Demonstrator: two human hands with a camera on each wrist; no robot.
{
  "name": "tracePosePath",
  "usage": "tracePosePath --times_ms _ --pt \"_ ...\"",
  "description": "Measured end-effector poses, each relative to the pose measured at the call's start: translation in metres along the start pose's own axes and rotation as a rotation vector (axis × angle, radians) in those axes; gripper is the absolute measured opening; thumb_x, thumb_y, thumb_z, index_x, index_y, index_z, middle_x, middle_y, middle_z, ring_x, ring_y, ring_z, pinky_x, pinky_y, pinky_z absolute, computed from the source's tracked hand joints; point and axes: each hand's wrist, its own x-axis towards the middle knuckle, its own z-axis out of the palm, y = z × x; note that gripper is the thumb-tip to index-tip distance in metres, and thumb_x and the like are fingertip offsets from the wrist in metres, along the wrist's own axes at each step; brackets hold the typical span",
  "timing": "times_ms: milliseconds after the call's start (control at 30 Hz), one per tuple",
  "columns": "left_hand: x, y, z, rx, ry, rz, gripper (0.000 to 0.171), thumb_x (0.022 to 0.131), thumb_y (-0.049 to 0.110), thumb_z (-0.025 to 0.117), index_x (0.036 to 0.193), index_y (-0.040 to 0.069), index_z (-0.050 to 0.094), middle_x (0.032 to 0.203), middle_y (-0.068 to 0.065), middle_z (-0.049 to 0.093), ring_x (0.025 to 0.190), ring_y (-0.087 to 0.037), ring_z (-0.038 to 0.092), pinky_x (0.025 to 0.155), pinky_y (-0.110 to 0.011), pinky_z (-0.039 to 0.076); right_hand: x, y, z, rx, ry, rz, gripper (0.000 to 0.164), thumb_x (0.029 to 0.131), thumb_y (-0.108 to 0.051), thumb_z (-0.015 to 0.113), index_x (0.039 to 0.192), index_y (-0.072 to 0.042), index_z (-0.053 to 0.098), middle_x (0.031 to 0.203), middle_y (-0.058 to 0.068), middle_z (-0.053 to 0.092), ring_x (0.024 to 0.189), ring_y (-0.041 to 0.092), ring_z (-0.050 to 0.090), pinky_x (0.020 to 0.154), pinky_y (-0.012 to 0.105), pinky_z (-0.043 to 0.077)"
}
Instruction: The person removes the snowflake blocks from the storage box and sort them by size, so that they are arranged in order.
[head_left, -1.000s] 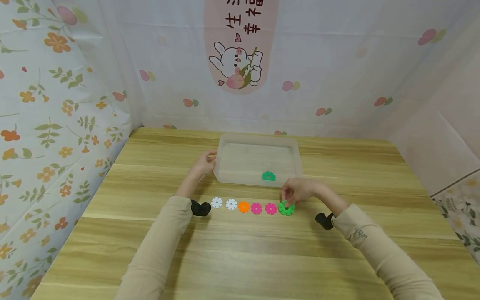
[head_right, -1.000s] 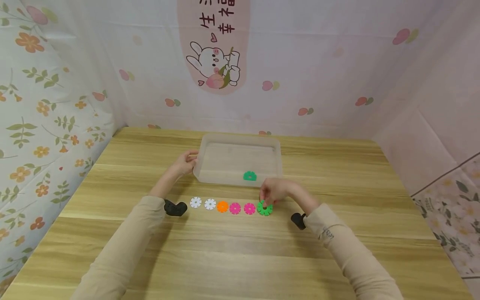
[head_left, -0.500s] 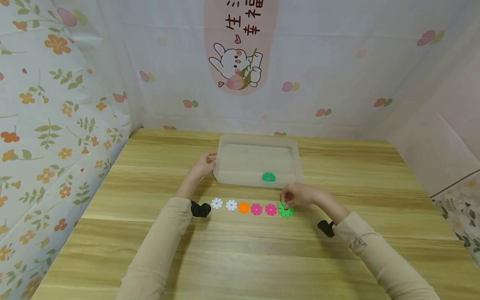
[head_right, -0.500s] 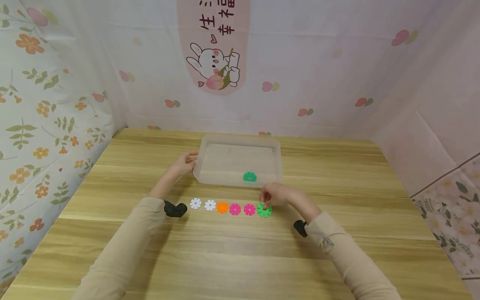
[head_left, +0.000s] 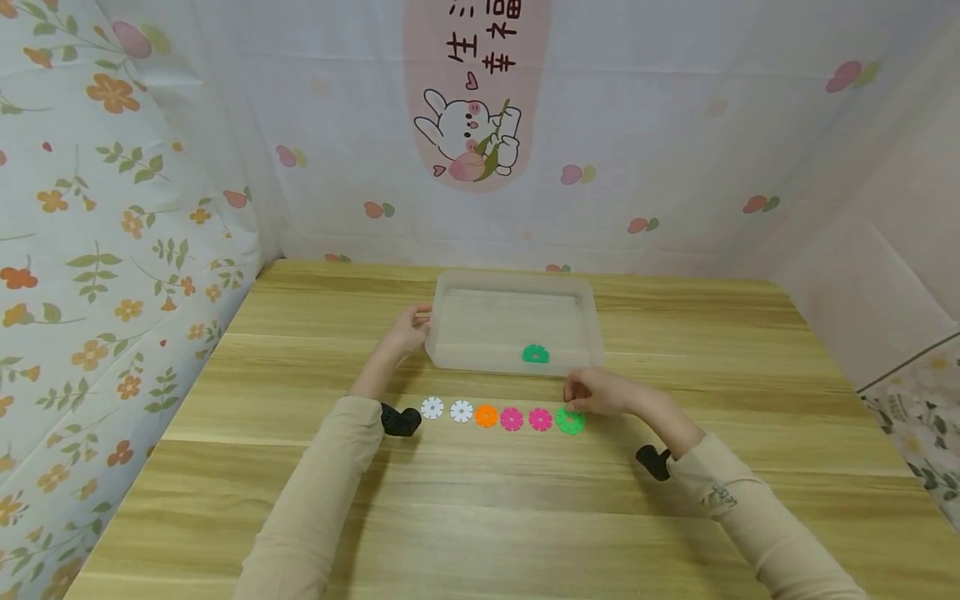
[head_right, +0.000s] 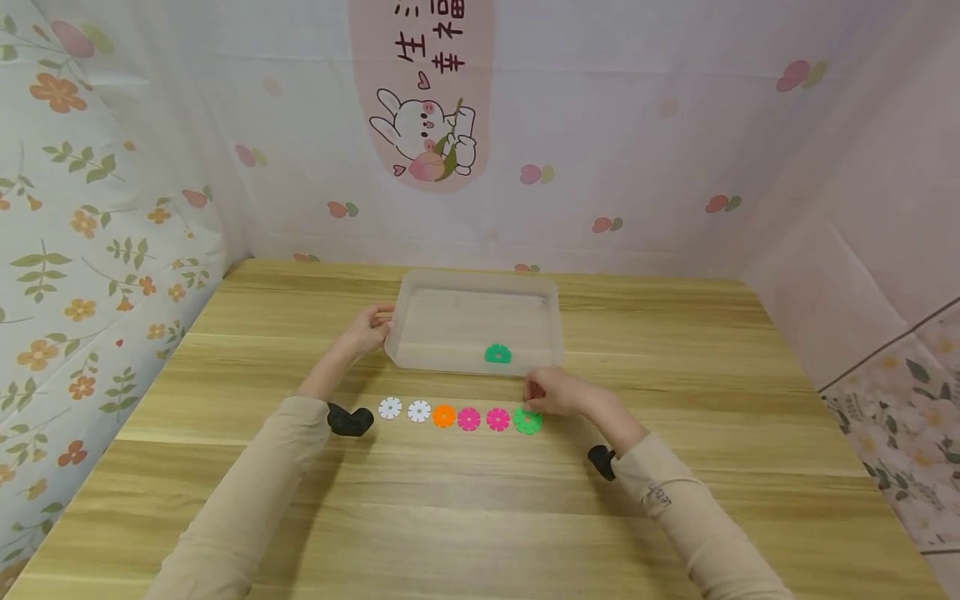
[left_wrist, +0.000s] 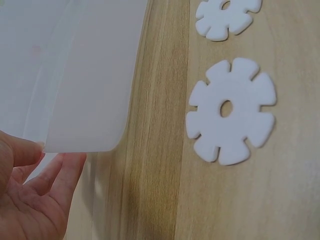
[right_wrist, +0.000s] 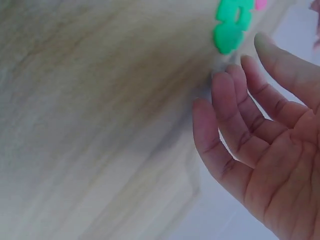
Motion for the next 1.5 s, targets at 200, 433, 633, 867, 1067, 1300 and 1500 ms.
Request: tracePosePath --times_ms 200,433,633,867,1067,1300,1500 --pt "0.001 0.000 0.001 0.001 0.003 0.003 0.045 0.097 0.002 0.033 0.141 0.000 0.024 0.140 -0.027 0.034 0.128 -0.038 0.038 0.105 -0.045 0.037 -0.002 -0.005 -0.009 0.049 -0.013 -0.012 0.013 0.089 -0.013 0.058 0.094 -0.001 0.058 0.084 0.005 0.060 0.074 0.010 0.051 0.066 0.022 0.045" --pt "0.001 0.000 0.000 -0.013 0.004 0.000 0.045 0.096 0.000 0.032 0.141 -0.001 0.023 0.141 -0.028 0.033 0.128 -0.039 0.038 0.104 -0.044 0.038 0.006 -0.010 -0.027 0.090 0.043 -0.080 0.022 0.090 -0.012 0.056 0.103 0.005 0.054 0.083 0.015 0.061 0.074 0.018 0.056 0.068 0.026 0.047" --pt "0.002 0.000 0.000 -0.008 -0.001 -0.011 0.045 0.097 0.002 0.034 0.141 0.000 0.023 0.141 -0.027 0.033 0.128 -0.038 0.038 0.105 -0.044 0.037 0.023 -0.010 -0.038 0.073 0.104 -0.053 0.025 0.090 -0.014 0.057 0.106 0.004 0.053 0.088 0.014 0.061 0.080 0.020 0.058 0.072 0.029 0.049" --pt "0.001 0.001 0.000 -0.005 -0.003 -0.003 0.045 0.097 0.003 0.034 0.141 0.000 0.023 0.141 -0.027 0.033 0.128 -0.038 0.038 0.105 -0.044 0.037 0.044 -0.014 -0.048 0.039 0.128 -0.035 0.025 0.086 -0.008 0.061 0.106 0.006 0.055 0.090 0.017 0.062 0.085 0.027 0.060 0.078 0.037 0.051" --pt "0.003 -0.002 0.000 -0.008 0.005 -0.005 0.045 0.097 0.003 0.034 0.141 0.000 0.024 0.141 -0.027 0.033 0.128 -0.038 0.038 0.105 -0.044 0.037 0.059 -0.015 -0.048 -0.039 0.077 0.022 0.025 0.083 -0.007 0.064 0.104 0.004 0.056 0.093 0.018 0.062 0.090 0.030 0.061 0.081 0.038 0.051" --pt "0.004 -0.002 -0.001 -0.011 0.001 -0.009 0.045 0.097 0.003 0.035 0.141 0.000 0.024 0.142 -0.026 0.032 0.129 -0.038 0.038 0.105 -0.044 0.038 0.074 -0.013 -0.041 -0.091 0.028 0.127 0.033 0.082 -0.009 0.065 0.110 0.003 0.053 0.106 0.022 0.058 0.099 0.033 0.056 0.084 0.038 0.049" --pt "0.005 -0.003 -0.001 0.006 0.010 -0.008 0.045 0.097 0.002 0.035 0.140 0.001 0.025 0.142 -0.026 0.033 0.129 -0.037 0.037 0.105 -0.043 0.037 0.082 -0.016 -0.034 -0.140 0.051 0.182 0.036 0.080 -0.008 0.067 0.110 0.005 0.051 0.108 0.023 0.056 0.101 0.032 0.053 0.088 0.039 0.047"
